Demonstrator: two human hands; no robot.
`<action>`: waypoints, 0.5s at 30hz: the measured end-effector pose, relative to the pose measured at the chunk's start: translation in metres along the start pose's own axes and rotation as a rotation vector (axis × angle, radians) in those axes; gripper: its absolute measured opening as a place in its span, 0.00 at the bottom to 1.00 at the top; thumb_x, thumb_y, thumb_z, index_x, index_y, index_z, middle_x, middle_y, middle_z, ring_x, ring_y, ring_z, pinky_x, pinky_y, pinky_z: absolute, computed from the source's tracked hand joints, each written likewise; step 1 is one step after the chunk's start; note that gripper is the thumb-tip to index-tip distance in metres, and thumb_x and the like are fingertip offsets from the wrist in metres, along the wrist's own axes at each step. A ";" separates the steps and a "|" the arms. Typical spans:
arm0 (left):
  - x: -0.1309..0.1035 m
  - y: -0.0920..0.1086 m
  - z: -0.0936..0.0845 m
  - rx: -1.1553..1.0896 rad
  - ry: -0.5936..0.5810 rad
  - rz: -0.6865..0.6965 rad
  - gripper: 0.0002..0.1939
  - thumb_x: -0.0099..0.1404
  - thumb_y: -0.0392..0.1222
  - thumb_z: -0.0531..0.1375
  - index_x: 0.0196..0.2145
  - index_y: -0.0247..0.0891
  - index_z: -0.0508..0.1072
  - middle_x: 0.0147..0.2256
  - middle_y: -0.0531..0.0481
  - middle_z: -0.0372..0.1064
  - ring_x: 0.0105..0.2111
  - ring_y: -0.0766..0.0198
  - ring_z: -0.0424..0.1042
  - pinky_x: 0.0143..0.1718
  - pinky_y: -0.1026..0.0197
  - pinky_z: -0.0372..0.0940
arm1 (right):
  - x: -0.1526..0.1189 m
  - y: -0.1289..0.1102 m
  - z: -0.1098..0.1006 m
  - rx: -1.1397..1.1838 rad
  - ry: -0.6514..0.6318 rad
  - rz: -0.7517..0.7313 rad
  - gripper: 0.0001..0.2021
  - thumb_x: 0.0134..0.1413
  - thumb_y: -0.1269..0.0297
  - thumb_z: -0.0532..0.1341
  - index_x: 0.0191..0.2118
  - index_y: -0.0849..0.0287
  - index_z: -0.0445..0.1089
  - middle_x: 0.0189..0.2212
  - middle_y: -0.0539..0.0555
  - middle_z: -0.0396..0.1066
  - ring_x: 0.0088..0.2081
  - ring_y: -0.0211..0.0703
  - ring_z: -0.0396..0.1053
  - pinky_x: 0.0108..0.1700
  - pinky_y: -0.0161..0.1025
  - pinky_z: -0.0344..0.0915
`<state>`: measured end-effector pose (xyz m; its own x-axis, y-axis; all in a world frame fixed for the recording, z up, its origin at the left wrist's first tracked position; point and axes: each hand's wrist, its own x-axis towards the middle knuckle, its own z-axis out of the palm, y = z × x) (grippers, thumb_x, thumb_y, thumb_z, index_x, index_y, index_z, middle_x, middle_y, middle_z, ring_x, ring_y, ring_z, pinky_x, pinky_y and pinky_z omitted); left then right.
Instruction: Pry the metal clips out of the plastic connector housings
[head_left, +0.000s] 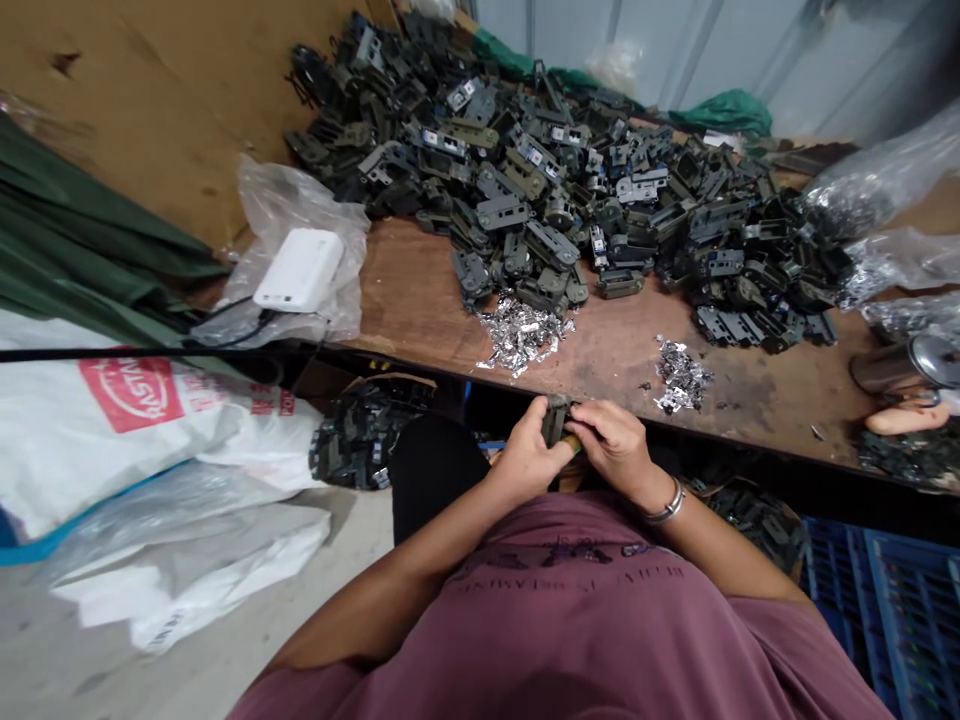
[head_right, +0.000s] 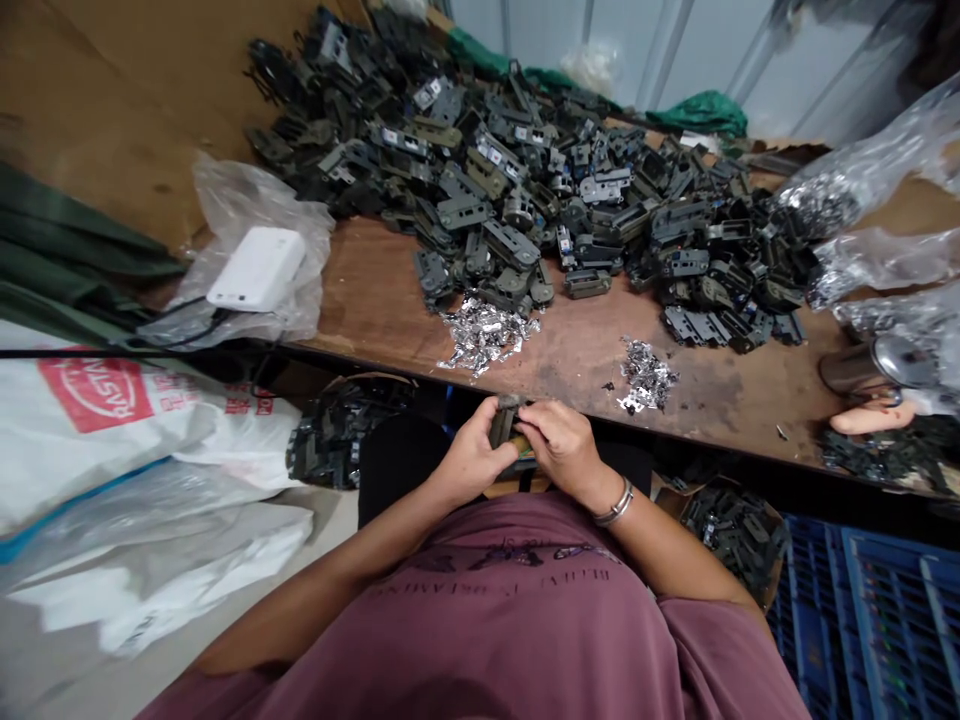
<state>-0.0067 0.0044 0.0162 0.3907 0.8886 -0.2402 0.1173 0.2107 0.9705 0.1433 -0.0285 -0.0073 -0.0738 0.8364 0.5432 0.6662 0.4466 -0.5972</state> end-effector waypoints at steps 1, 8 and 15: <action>0.000 -0.001 0.000 0.012 0.005 0.001 0.15 0.49 0.30 0.59 0.36 0.38 0.65 0.34 0.53 0.68 0.35 0.64 0.68 0.39 0.64 0.62 | -0.002 0.000 0.001 -0.010 0.002 0.003 0.07 0.61 0.68 0.60 0.42 0.54 0.74 0.34 0.54 0.76 0.36 0.42 0.74 0.38 0.40 0.73; -0.001 -0.014 -0.002 0.128 0.019 0.054 0.14 0.50 0.31 0.60 0.36 0.38 0.64 0.33 0.53 0.66 0.33 0.64 0.66 0.38 0.62 0.62 | -0.005 -0.001 0.005 0.015 0.040 -0.006 0.07 0.60 0.69 0.61 0.43 0.55 0.74 0.33 0.55 0.76 0.35 0.42 0.74 0.38 0.40 0.73; -0.002 -0.015 -0.002 0.103 0.009 0.052 0.14 0.50 0.33 0.60 0.36 0.39 0.63 0.33 0.53 0.65 0.34 0.63 0.65 0.39 0.62 0.60 | -0.006 -0.003 0.004 0.009 0.058 -0.018 0.07 0.60 0.69 0.61 0.43 0.55 0.74 0.33 0.55 0.76 0.35 0.42 0.74 0.37 0.40 0.74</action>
<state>-0.0107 0.0003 0.0025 0.3907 0.9008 -0.1894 0.1904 0.1223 0.9741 0.1384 -0.0340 -0.0113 -0.0426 0.8084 0.5871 0.6582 0.4647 -0.5922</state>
